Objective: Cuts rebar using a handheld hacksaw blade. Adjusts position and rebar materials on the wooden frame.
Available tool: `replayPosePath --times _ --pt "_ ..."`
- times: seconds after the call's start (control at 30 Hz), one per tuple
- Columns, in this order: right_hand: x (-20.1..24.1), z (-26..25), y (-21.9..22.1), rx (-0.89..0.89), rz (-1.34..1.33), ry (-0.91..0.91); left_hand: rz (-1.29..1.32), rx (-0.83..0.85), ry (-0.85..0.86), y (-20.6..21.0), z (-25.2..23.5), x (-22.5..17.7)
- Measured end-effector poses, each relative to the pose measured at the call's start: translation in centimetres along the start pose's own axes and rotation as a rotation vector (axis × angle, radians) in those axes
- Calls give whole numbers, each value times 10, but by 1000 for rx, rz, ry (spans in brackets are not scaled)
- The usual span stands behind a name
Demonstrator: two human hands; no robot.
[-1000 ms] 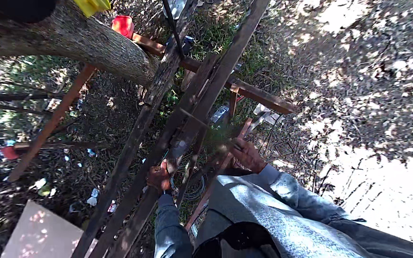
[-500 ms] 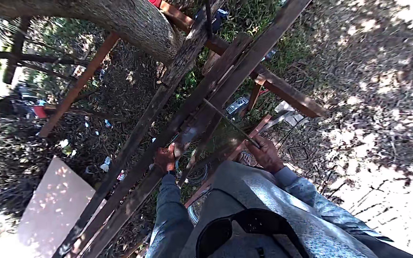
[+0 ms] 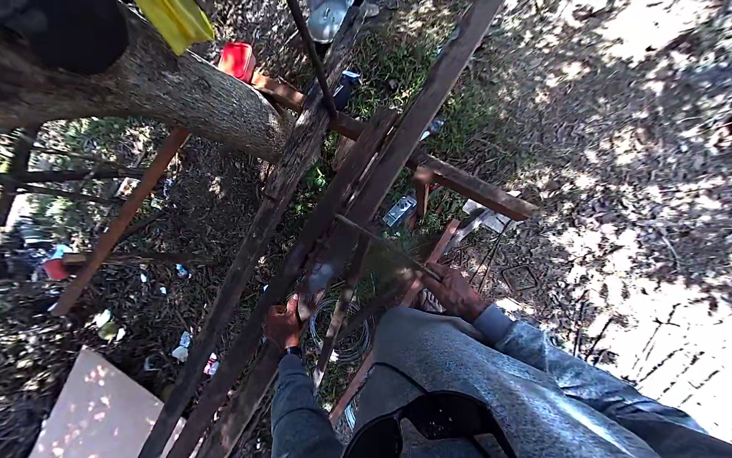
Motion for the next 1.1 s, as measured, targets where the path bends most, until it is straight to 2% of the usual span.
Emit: replayPosePath --times 0.33,0.57,0.8,1.1 --pt "6 13 19 1 -50 -56 45 66 46 3 -10 18" --pt "25 33 32 -26 -69 -76 100 60 42 -9 -8 75" --pt "26 35 40 -111 -110 -87 107 61 55 -13 -11 136" --pt "25 43 55 -183 -72 -63 106 47 31 -3 -15 146"
Point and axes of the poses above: each hand's wrist, its own z-axis away from the middle knuckle, its own y-axis out of the palm, x = y × z, the point moved 9 cm from there along -z, towards the middle knuckle, and after that the axes turned 5 degrees about -z, right-handed, at the moved point
